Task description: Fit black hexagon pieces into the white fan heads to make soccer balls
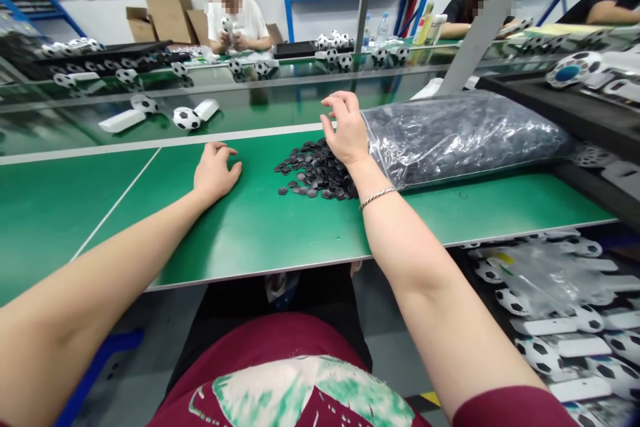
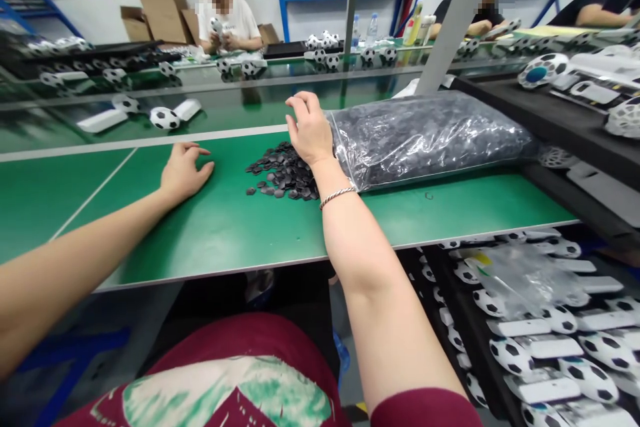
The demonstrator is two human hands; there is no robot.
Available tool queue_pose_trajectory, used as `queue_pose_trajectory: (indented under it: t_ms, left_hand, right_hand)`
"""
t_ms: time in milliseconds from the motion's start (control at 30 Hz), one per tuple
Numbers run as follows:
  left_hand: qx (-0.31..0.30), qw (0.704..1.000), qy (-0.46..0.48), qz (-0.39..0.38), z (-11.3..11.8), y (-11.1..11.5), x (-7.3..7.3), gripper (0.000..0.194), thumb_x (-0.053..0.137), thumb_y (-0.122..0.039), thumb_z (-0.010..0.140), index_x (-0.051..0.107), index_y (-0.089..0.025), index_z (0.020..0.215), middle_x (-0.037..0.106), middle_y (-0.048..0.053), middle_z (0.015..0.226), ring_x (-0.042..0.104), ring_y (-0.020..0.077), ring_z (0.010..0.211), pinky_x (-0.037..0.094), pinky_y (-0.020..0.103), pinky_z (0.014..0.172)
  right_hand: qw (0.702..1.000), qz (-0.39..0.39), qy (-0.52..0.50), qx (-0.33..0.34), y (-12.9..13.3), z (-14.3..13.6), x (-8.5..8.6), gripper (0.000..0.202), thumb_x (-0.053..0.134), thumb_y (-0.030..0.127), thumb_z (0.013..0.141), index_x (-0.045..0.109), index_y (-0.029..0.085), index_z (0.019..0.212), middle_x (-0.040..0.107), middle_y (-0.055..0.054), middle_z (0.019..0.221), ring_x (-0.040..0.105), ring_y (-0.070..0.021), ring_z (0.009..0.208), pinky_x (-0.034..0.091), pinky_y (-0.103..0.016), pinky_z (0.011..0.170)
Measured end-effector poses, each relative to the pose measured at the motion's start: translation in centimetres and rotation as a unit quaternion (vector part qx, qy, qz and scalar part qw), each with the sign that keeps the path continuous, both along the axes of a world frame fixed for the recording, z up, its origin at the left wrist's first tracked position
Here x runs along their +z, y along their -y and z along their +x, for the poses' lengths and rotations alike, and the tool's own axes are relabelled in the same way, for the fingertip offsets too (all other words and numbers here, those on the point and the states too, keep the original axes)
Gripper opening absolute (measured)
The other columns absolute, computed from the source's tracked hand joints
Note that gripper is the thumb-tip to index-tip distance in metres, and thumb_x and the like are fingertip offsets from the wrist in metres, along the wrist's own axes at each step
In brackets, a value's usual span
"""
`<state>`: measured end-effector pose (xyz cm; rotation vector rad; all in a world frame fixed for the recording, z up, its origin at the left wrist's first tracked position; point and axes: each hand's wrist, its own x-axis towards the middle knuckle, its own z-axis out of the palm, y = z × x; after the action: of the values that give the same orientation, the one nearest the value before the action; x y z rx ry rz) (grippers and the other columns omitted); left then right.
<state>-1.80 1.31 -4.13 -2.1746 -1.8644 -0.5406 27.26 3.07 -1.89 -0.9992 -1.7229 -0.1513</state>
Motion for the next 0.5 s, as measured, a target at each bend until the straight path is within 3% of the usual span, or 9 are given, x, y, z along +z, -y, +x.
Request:
queue_pose_trajectory:
  t_ms: [167,367,500]
  left_hand:
    - [-0.019,1.000,-0.004,0.014,-0.3,-0.1,0.0,0.032,0.042,-0.036,0.079,0.053,-0.019,0.103,0.042,0.009,0.115,0.048,0.0231,0.104,0.042,0.033,0.086]
    - [-0.041,0.999,-0.003,0.029,-0.8,-0.9,-0.5,0.033,0.039,-0.036,0.079,0.056,-0.016,0.100,0.044,0.012,0.114,0.050,0.0249,0.103,0.042,0.035,0.088]
    - [-0.065,0.997,0.011,0.033,-1.6,-1.4,-1.1,0.039,0.035,-0.040,0.079,0.056,-0.016,0.101,0.045,0.014,0.115,0.050,0.0267,0.105,0.041,0.038,0.090]
  right_hand:
    - [0.998,-0.032,0.041,-0.027,1.1,-0.4,0.4,0.023,0.045,0.016,0.080,0.051,0.017,0.103,0.046,-0.010,0.108,0.047,-0.0192,0.100,0.042,-0.034,0.087]
    - [0.962,-0.216,0.153,-0.064,1.1,-0.7,-0.3,0.025,0.051,0.023,0.080,0.056,0.013,0.102,0.052,-0.012,0.103,0.042,-0.0239,0.103,0.036,-0.039,0.091]
    - [0.951,-0.231,0.192,-0.074,2.0,-1.5,-0.2,0.027,0.056,0.033,0.077,0.061,0.014,0.096,0.057,-0.011,0.095,0.048,-0.0244,0.095,0.041,-0.039,0.083]
